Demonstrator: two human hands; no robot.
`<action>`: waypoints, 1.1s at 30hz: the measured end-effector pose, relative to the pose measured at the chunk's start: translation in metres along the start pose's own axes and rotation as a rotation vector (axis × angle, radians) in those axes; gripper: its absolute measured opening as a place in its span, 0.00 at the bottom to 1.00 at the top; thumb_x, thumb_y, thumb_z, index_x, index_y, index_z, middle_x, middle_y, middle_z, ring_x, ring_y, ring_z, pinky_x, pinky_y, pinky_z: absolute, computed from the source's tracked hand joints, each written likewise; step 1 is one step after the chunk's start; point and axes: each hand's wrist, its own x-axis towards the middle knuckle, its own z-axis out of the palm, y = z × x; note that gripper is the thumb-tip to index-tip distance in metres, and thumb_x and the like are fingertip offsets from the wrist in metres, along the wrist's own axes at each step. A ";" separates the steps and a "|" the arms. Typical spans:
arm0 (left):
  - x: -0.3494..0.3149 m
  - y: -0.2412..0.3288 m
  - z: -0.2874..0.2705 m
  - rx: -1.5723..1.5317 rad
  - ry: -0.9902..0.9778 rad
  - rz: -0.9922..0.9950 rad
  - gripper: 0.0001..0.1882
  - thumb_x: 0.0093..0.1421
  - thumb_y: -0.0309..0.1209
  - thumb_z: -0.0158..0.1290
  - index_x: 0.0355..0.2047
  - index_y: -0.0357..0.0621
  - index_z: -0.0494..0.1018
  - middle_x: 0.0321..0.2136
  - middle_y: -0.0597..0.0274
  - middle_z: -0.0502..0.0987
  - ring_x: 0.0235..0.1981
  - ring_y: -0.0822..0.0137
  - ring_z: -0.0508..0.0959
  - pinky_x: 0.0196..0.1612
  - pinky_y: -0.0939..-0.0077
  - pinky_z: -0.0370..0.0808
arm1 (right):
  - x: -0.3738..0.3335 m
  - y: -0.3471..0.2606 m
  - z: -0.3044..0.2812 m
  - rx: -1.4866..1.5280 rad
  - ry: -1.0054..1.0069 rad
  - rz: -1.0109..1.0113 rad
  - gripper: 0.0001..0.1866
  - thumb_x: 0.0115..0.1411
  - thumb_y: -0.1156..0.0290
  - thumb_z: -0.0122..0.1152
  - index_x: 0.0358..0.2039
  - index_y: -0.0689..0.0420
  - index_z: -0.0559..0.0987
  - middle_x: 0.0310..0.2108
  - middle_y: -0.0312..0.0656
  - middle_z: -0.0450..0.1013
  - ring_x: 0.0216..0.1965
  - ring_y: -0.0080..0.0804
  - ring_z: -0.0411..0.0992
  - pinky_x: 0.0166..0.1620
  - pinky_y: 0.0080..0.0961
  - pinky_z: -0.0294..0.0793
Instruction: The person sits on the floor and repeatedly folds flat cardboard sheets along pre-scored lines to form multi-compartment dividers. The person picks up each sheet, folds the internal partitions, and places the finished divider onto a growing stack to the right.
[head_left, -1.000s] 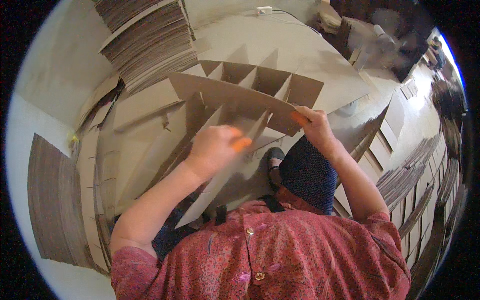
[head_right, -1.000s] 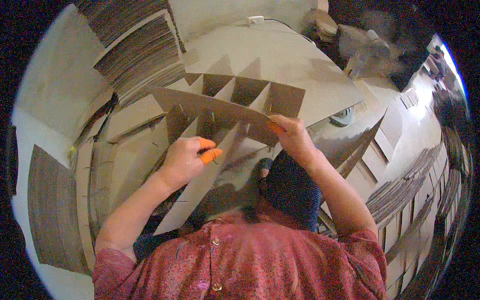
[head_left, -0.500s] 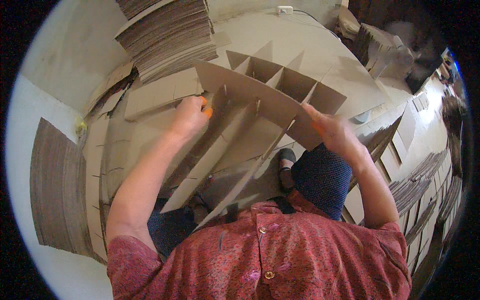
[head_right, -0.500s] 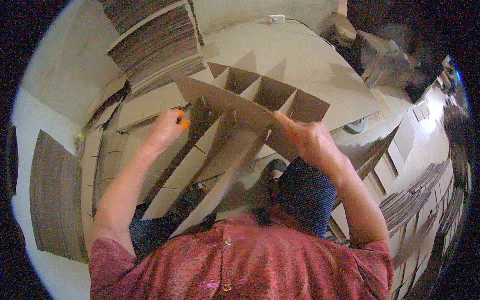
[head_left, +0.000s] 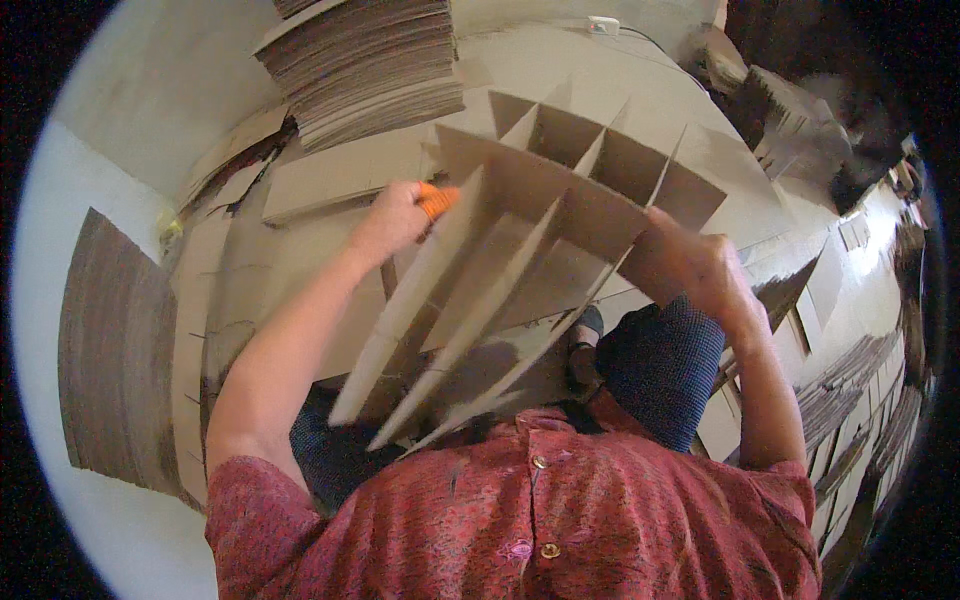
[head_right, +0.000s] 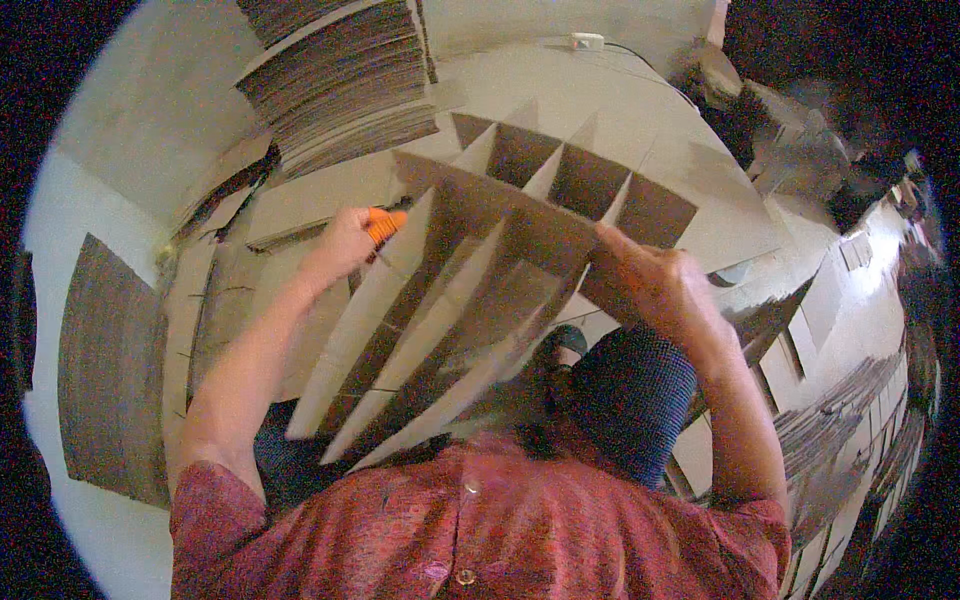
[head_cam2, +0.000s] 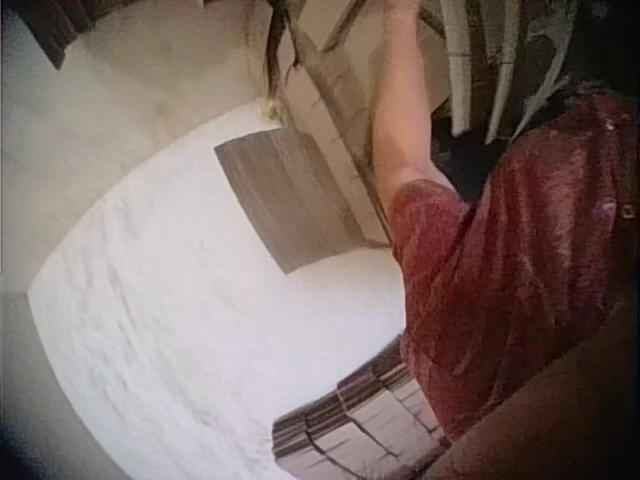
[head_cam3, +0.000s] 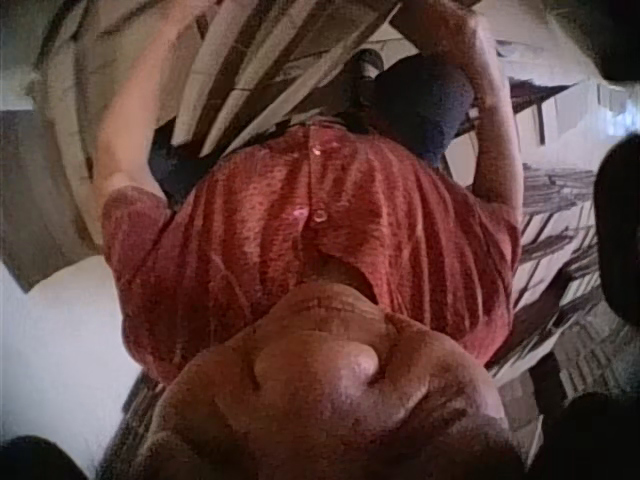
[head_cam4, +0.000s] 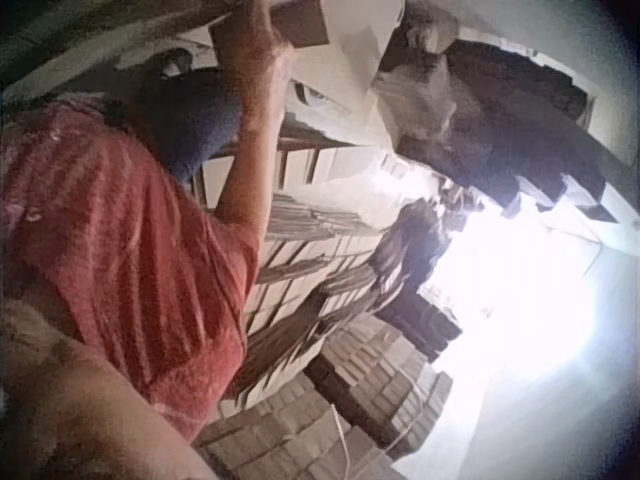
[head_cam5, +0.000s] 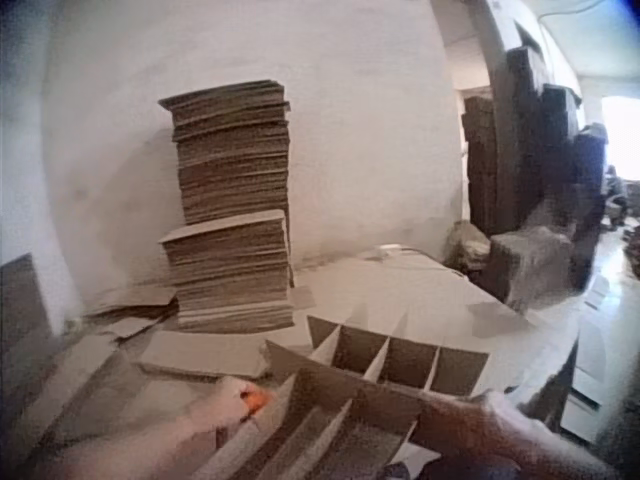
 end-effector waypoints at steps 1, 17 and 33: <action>0.005 -0.005 -0.007 -0.137 0.037 -0.044 0.14 0.55 0.36 0.53 0.30 0.34 0.74 0.19 0.57 0.72 0.20 0.74 0.70 0.26 0.77 0.68 | 0.001 0.015 0.005 -0.018 0.050 -0.034 0.25 0.50 0.80 0.50 0.52 0.51 0.69 0.27 0.55 0.72 0.26 0.51 0.72 0.29 0.39 0.71; 0.100 -0.108 -0.044 0.821 0.291 -0.087 0.15 0.55 0.34 0.49 0.43 0.44 0.71 0.38 0.50 0.75 0.43 0.55 0.73 0.47 0.65 0.68 | 0.027 0.054 0.030 -0.118 0.030 0.131 0.26 0.51 0.74 0.53 0.53 0.45 0.67 0.23 0.55 0.71 0.25 0.53 0.71 0.30 0.43 0.70; -0.027 0.053 0.030 0.299 0.174 1.078 0.18 0.53 0.27 0.52 0.46 0.42 0.71 0.47 0.52 0.71 0.48 0.59 0.72 0.51 0.72 0.68 | 0.056 -0.055 0.025 1.392 0.262 0.453 0.15 0.59 0.66 0.52 0.41 0.65 0.75 0.33 0.40 0.74 0.32 0.25 0.72 0.34 0.19 0.71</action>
